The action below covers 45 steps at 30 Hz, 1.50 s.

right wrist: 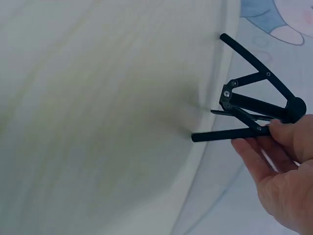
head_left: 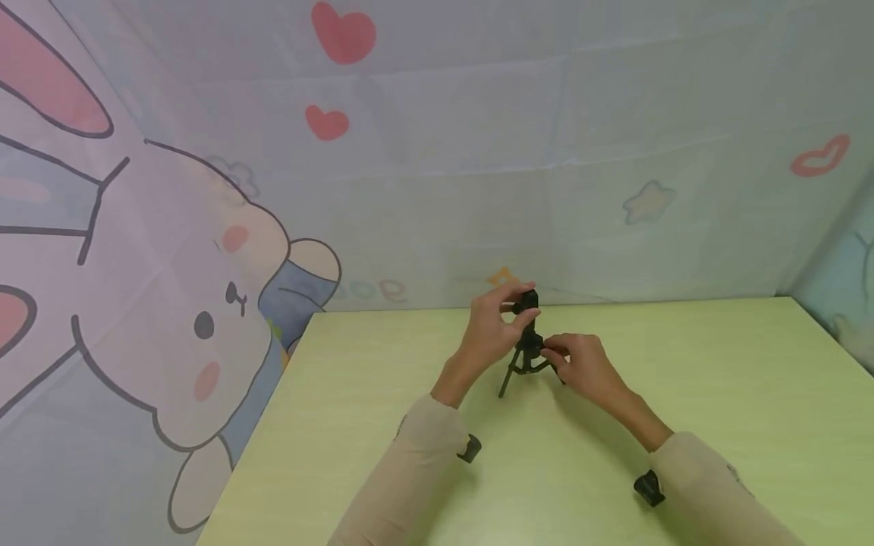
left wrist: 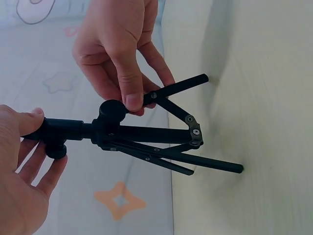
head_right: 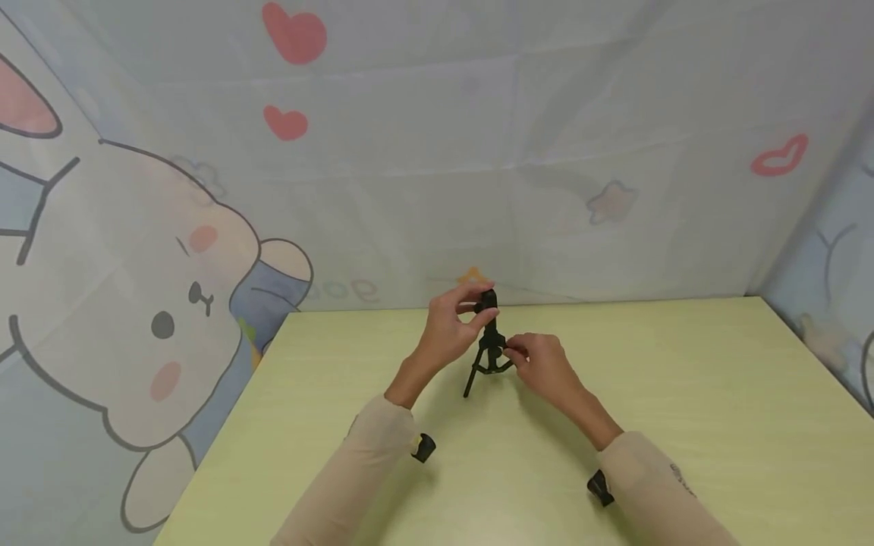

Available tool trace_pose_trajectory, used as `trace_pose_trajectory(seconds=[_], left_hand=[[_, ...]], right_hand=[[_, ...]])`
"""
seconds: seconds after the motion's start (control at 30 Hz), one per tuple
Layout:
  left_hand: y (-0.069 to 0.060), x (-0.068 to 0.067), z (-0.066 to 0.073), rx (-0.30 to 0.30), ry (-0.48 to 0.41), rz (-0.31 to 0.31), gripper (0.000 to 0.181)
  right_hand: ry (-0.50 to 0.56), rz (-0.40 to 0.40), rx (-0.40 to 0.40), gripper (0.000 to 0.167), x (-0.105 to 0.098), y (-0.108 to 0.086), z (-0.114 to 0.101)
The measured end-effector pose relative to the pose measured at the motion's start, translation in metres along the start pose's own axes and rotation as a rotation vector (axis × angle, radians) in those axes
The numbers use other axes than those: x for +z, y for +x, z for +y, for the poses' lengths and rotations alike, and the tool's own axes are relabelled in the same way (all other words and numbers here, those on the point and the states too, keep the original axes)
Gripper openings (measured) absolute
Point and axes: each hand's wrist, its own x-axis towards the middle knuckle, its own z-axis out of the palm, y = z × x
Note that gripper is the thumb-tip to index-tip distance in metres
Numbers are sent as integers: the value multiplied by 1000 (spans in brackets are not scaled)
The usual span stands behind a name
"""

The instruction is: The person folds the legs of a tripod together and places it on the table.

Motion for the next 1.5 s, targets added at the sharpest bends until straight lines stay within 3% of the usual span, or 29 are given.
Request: trace_pose_trajectory(seconds=[0.17,0.43,0.67,0.87,1.13,1.5], left_hand=[[-1,-1,0,-4,2,8,37],[3,-3,2,-13,-26,-8,35],[4,-3,4,-26,6,-36,35],[6,-6,8,-38,35,-59,30],[6,-6,9,-53,27,-60,25],[5,-7,11,-78,50,-55,19]], right_hand=[[-24,-81,17,7,-3,4,0],[21,12,19,10,0,3,-2],[106,63,107,13,6,-3,1],[303,57,171,15,11,-5,5],[287,23,133,16,8,-3,12],[371,46,194,17,13,-4,12]])
